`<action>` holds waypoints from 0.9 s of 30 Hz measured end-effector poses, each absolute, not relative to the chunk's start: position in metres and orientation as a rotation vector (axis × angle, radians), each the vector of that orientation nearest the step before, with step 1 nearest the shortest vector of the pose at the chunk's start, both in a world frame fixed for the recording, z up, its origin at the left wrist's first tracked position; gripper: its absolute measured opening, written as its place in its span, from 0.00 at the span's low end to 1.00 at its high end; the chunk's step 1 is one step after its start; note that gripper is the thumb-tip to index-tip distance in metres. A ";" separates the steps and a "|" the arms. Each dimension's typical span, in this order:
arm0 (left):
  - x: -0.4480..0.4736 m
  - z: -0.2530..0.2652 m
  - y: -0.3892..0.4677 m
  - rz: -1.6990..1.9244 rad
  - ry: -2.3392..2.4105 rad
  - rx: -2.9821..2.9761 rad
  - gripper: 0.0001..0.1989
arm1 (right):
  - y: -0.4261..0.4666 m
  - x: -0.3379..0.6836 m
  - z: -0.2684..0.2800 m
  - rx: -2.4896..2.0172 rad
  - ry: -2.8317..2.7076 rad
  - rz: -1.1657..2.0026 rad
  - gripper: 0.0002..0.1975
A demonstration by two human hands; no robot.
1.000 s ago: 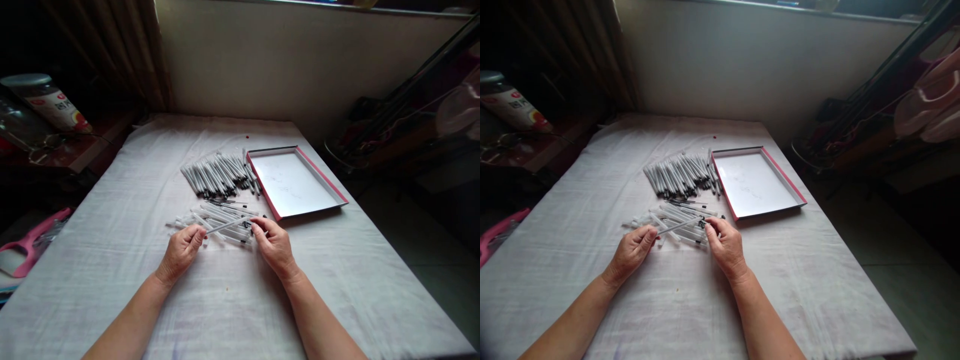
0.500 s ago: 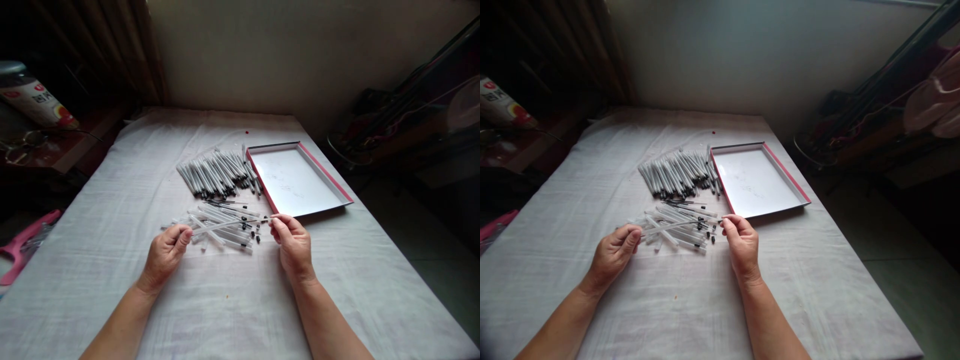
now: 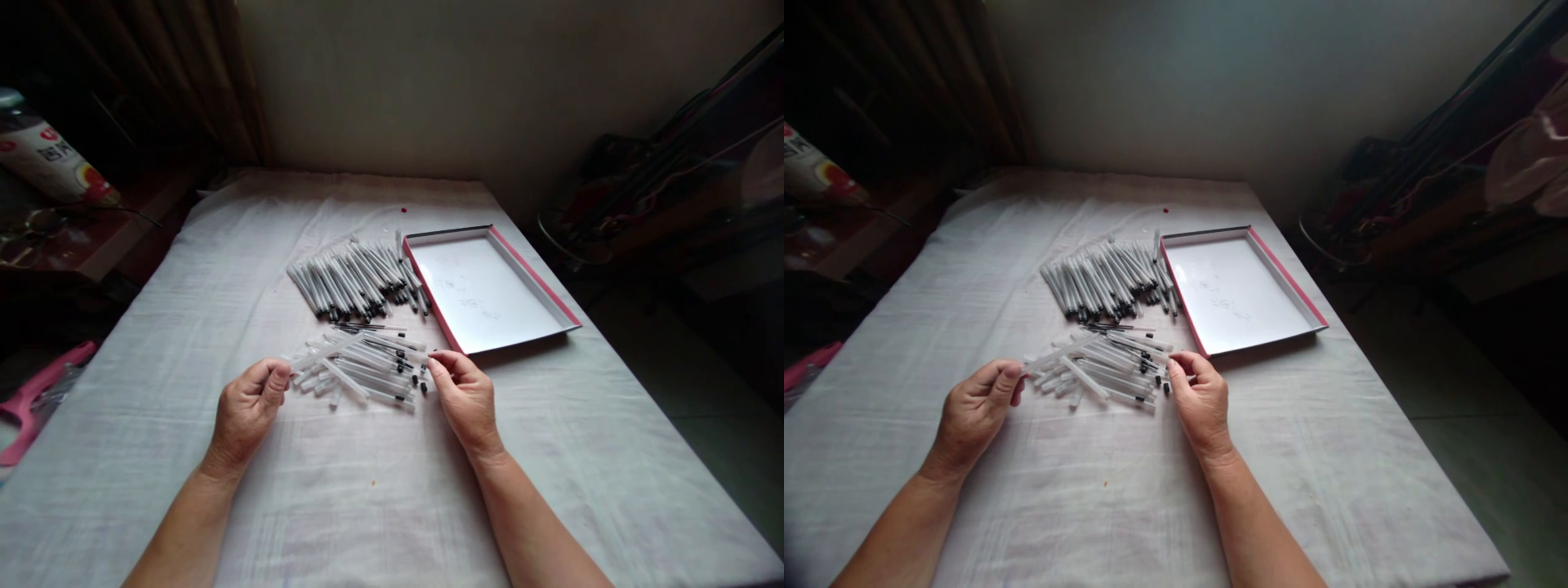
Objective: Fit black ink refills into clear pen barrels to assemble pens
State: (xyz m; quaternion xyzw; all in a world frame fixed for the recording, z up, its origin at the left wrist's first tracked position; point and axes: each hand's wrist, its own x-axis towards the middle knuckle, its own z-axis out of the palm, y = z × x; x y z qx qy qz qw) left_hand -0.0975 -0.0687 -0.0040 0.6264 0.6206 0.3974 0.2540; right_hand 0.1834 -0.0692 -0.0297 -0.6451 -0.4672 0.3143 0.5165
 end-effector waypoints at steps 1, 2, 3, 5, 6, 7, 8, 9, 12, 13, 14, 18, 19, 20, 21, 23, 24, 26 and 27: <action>-0.096 -0.005 -0.069 1.078 1.672 1.705 0.17 | -0.070 0.183 -0.031 -1.562 -1.169 0.749 0.10; -0.095 -0.007 -0.069 1.075 1.654 1.713 0.17 | -0.070 0.183 -0.032 -1.573 -1.218 0.733 0.10; -0.094 -0.009 -0.070 1.069 1.634 1.725 0.16 | -0.071 0.184 -0.032 -1.585 -1.268 0.714 0.10; -0.093 -0.012 -0.070 1.065 1.599 1.755 0.15 | -0.072 0.184 -0.033 -1.612 -1.356 0.665 0.11; -0.092 -0.014 -0.071 1.062 1.589 1.771 0.14 | -0.073 0.185 -0.032 -1.626 -1.384 0.641 0.13; -0.091 -0.015 -0.072 1.058 1.585 1.786 0.14 | -0.074 0.185 -0.030 -1.631 -1.401 0.626 0.13; -0.090 -0.016 -0.072 1.054 1.584 1.802 0.14 | -0.074 0.185 -0.029 -1.624 -1.410 0.623 0.13; -0.088 -0.016 -0.073 1.051 1.582 1.822 0.14 | -0.074 0.184 -0.027 -1.602 -1.419 0.633 0.12; -0.082 -0.016 -0.074 1.048 1.540 1.904 0.14 | -0.075 0.182 -0.020 -1.482 -1.468 0.726 0.14; -0.079 -0.016 -0.075 1.040 1.509 1.936 0.14 | -0.076 0.181 -0.019 -1.437 -1.489 0.773 0.16; -0.076 -0.016 -0.076 1.025 1.473 1.970 0.14 | -0.076 0.179 -0.018 -1.395 -1.503 0.824 0.17; -0.066 -0.017 -0.079 0.971 1.323 2.122 0.12 | -0.077 0.175 -0.015 -1.282 -1.452 1.046 0.22; -0.064 -0.017 -0.080 0.970 1.300 2.162 0.11 | -0.078 0.174 -0.014 -1.277 -1.424 1.090 0.23; -0.064 -0.016 -0.080 0.967 1.287 2.203 0.11 | -0.078 0.174 -0.013 -1.280 -1.399 1.127 0.24; -0.063 -0.016 -0.081 0.964 1.285 2.242 0.11 | -0.078 0.174 -0.013 -1.284 -1.380 1.159 0.23; -0.064 -0.015 -0.081 0.964 1.302 2.329 0.11 | -0.078 0.174 -0.012 -1.290 -1.369 1.213 0.22; -0.065 -0.014 -0.081 0.968 1.312 2.379 0.11 | -0.078 0.173 -0.012 -1.291 -1.373 1.229 0.22; -0.066 -0.013 -0.080 0.970 1.328 2.471 0.13 | -0.079 0.173 -0.011 -1.291 -1.398 1.229 0.20; -0.067 -0.013 -0.079 0.963 1.336 2.501 0.13 | -0.079 0.172 -0.011 -1.288 -1.417 1.213 0.20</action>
